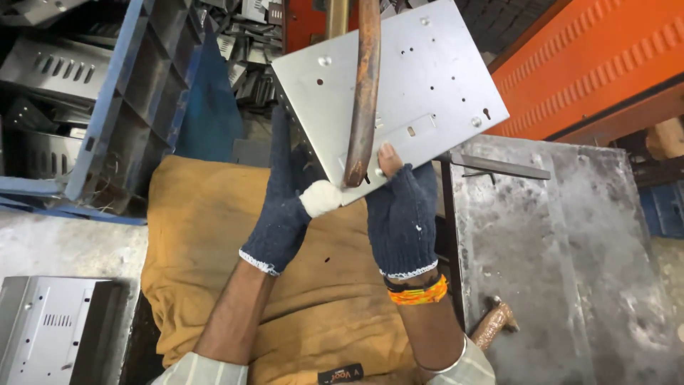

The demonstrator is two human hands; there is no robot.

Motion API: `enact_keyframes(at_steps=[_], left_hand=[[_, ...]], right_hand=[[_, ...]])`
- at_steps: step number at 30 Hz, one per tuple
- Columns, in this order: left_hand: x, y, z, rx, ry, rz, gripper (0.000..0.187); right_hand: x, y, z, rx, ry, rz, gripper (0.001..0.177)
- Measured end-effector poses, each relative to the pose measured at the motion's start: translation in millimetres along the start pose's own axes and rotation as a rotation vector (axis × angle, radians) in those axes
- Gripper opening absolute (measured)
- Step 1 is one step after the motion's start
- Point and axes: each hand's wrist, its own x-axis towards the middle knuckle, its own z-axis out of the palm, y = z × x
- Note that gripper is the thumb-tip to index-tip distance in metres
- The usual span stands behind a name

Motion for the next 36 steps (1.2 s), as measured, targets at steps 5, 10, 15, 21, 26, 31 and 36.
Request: enact_keyframes(at_steps=[5, 10, 15, 21, 26, 31, 36], left_hand=[[-10, 24, 15, 0.024, 0.012, 0.003, 0.118], [-8, 22, 14, 0.012, 0.006, 0.074, 0.113], [-7, 17, 15, -0.032, 0.015, 0.061, 0.111], [-3, 2, 13, -0.044, 0.029, 0.128, 0.110], [-4, 0, 19, -0.095, 0.047, 0.126, 0.115], [-3, -9, 13, -0.041, 0.059, 0.175, 0.113], [-2, -9, 14, -0.038, 0.065, 0.186, 0.114]], right_hand=[[1, -6, 12, 0.017, -0.039, 0.004, 0.035], [5, -1, 3, -0.016, -0.029, -0.020, 0.028], [13, 2, -2, -0.101, -0.015, -0.007, 0.018], [14, 2, 3, -0.141, 0.013, 0.005, 0.014], [16, 9, -11, -0.163, -0.008, -0.040, 0.012], [14, 6, -4, -0.140, 0.023, -0.008, 0.012], [9, -6, 21, -0.095, 0.061, 0.021, 0.016]])
